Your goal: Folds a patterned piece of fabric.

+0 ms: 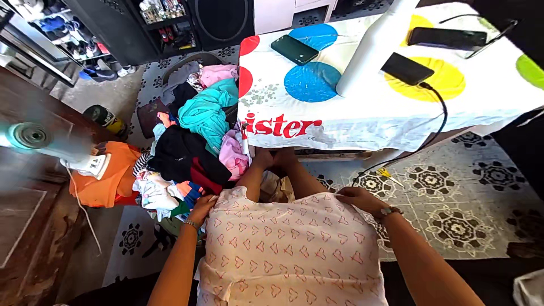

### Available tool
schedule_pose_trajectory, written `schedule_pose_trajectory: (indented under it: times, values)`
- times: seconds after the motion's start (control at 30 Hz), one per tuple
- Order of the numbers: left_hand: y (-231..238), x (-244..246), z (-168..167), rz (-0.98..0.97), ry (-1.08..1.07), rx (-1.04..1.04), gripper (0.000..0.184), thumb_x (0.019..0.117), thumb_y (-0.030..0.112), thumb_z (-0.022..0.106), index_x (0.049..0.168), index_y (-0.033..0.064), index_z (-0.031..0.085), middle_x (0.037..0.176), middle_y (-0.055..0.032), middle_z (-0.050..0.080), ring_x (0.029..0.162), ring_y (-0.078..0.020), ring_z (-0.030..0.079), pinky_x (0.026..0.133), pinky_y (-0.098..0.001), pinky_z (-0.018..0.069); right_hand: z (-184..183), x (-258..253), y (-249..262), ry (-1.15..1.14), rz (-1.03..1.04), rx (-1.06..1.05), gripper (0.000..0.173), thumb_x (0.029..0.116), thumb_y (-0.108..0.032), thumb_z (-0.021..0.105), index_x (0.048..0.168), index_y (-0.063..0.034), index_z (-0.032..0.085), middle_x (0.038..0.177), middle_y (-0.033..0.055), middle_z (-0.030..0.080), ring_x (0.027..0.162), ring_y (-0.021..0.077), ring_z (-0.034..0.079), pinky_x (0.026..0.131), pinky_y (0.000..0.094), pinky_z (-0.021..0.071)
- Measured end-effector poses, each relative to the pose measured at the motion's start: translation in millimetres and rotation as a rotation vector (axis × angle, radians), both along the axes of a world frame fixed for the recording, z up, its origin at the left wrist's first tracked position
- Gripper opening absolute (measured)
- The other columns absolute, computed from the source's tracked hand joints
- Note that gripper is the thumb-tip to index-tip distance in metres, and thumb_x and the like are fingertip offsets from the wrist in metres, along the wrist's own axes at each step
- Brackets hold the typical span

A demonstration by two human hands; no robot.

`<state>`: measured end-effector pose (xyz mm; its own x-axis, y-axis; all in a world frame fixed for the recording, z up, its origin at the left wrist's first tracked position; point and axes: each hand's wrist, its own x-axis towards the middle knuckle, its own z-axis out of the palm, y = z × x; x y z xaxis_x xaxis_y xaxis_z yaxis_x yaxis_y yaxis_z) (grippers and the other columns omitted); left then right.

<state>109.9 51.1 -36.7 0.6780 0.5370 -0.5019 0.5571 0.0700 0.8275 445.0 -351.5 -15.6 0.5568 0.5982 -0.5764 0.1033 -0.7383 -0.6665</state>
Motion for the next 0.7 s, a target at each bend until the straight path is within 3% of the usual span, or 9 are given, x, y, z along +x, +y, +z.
schedule_pose_trajectory:
  times: [0.07, 0.2, 0.33, 0.4, 0.43, 0.5, 0.57, 0.63, 0.7]
  values:
    - [3, -2, 10, 0.145, -0.122, -0.067, 0.03, 0.1005, 0.008, 0.06, 0.127, -0.0057, 0.06, 0.113, -0.0157, 0.069, 0.096, -0.017, 0.068, 0.087, -0.0369, 0.0576, 12, 4, -7, -0.077, 0.028, -0.016, 0.028, 0.0994, -0.014, 0.067, 0.111, 0.0113, 0.067, 0.103, 0.0263, 0.067, 0.094, 0.0292, 0.062, 0.092, 0.0491, 0.0484]
    - [5, -15, 51, 0.39, -0.356, -0.09, 0.032, 0.1031, 0.003, 0.051, 0.134, -0.0052, 0.054, 0.113, -0.0124, 0.068, 0.095, -0.0147, 0.069, 0.085, -0.035, 0.059, 52, 0, -32, -0.226, 0.032, 0.038, 0.027, 0.0972, -0.012, 0.07, 0.11, 0.012, 0.068, 0.107, 0.0303, 0.067, 0.1, 0.0397, 0.063, 0.095, 0.0576, 0.0472]
    - [2, -59, 91, 0.316, -0.646, -0.063, 0.023, 0.0977, -0.004, 0.047, 0.114, 0.0042, 0.06, 0.104, -0.0008, 0.072, 0.096, -0.0115, 0.07, 0.088, -0.0347, 0.0592, 94, -28, -73, -0.331, -0.016, 0.22, 0.018, 0.091, -0.003, 0.073, 0.101, 0.0104, 0.066, 0.088, 0.0175, 0.065, 0.081, 0.0217, 0.061, 0.078, 0.0439, 0.0515]
    - [-5, -100, 107, 0.188, -0.712, -0.016, 0.02, 0.0926, 0.006, 0.062, 0.109, 0.0162, 0.068, 0.106, 0.006, 0.074, 0.1, -0.0079, 0.069, 0.091, -0.0331, 0.0582, 116, -56, -100, -0.365, 0.004, 0.312, 0.016, 0.0871, -0.004, 0.073, 0.097, 0.007, 0.065, 0.082, 0.0078, 0.062, 0.074, 0.0105, 0.057, 0.072, 0.0333, 0.0506]
    - [-9, -124, 112, 0.093, -0.7, 0.009, 0.017, 0.0898, 0.021, 0.074, 0.106, 0.0239, 0.073, 0.109, 0.0091, 0.074, 0.102, -0.0053, 0.069, 0.093, -0.031, 0.0575, 124, -73, -115, -0.375, 0.038, 0.338, 0.017, 0.0842, -0.006, 0.073, 0.094, 0.0047, 0.066, 0.081, 0.0045, 0.063, 0.072, 0.0072, 0.057, 0.07, 0.03, 0.0509]
    - [-9, -168, 115, -0.166, -0.555, 0.117, 0.01, 0.0876, 0.041, 0.075, 0.089, 0.0321, 0.078, 0.115, 0.0124, 0.073, 0.108, -0.0016, 0.065, 0.094, -0.0256, 0.0546, 133, -105, -145, -0.339, 0.144, 0.293, 0.018, 0.0796, -0.01, 0.077, 0.091, 0.0016, 0.069, 0.081, 0.0045, 0.067, 0.071, 0.0095, 0.061, 0.069, 0.0318, 0.0532]
    - [-5, -199, 107, -0.379, -0.282, 0.268, 0.009, 0.0847, 0.014, 0.069, 0.078, 0.0122, 0.075, 0.111, -0.003, 0.07, 0.11, -0.0134, 0.063, 0.096, -0.0338, 0.0529, 128, -126, -167, -0.21, 0.275, 0.108, 0.026, 0.0806, -0.003, 0.082, 0.104, 0.0046, 0.074, 0.098, 0.021, 0.07, 0.085, 0.0318, 0.067, 0.081, 0.0508, 0.0555]
    - [-7, -206, 95, -0.438, -0.006, 0.379, 0.014, 0.085, -0.009, 0.066, 0.094, -0.0034, 0.075, 0.111, -0.0192, 0.07, 0.113, -0.0304, 0.064, 0.102, -0.0481, 0.0497, 108, -134, -175, -0.167, 0.256, -0.057, 0.032, 0.0862, -0.001, 0.079, 0.117, 0.0054, 0.071, 0.113, 0.0286, 0.068, 0.097, 0.0418, 0.067, 0.091, 0.0572, 0.0529]
    - [-12, -193, 81, -0.323, 0.112, 0.448, 0.021, 0.0947, -0.005, 0.06, 0.112, -0.0054, 0.071, 0.117, -0.0219, 0.07, 0.114, -0.0327, 0.065, 0.103, -0.05, 0.0499, 74, -131, -175, -0.2, 0.051, -0.066, 0.025, 0.0975, -0.004, 0.067, 0.12, 0.0074, 0.068, 0.117, 0.0295, 0.068, 0.104, 0.0431, 0.068, 0.096, 0.0589, 0.0519]
